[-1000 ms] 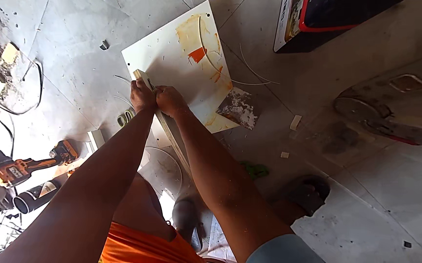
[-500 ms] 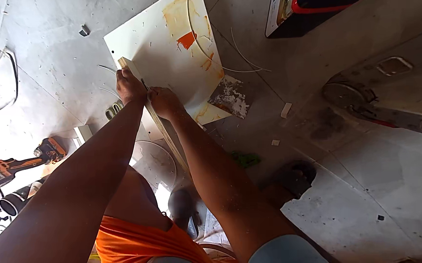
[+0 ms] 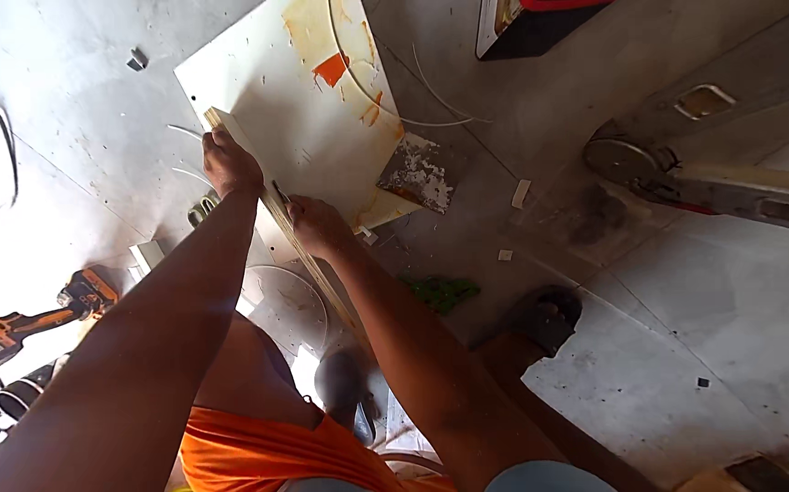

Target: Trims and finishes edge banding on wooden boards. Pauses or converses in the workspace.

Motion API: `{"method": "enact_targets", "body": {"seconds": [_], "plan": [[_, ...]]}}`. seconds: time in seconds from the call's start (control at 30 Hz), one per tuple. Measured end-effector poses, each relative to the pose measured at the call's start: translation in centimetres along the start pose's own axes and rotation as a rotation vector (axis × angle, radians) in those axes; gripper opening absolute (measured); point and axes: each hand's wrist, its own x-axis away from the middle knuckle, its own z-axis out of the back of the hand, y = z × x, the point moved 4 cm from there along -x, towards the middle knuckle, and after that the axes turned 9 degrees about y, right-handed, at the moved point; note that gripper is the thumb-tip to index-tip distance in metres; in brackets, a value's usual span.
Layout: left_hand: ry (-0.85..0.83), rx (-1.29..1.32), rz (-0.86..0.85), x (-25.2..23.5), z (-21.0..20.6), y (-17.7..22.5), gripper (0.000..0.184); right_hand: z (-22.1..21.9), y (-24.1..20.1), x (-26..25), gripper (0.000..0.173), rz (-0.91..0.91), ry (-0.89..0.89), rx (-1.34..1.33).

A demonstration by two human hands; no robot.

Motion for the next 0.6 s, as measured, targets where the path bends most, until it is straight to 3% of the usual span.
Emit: {"method": "enact_targets", "body": {"seconds": [0.17, 0.37, 0.6], "plan": [[-0.003, 0.013, -0.007, -0.1, 0.0, -0.1, 0.055, 1.0, -0.4, -1.4, 0.045, 0.041, 0.095, -0.044], [0.014, 0.042, 0.009, -0.2, -0.2, -0.2, 0.054, 1.1, -4.5, -7.4, 0.046, 0.109, 0.106, -0.026], [0.023, -0.001, -0.023, -0.6, -0.5, -0.6, 0.053, 0.7, -5.3, -9.0, 0.046, 0.139, 0.096, -0.007]]}}
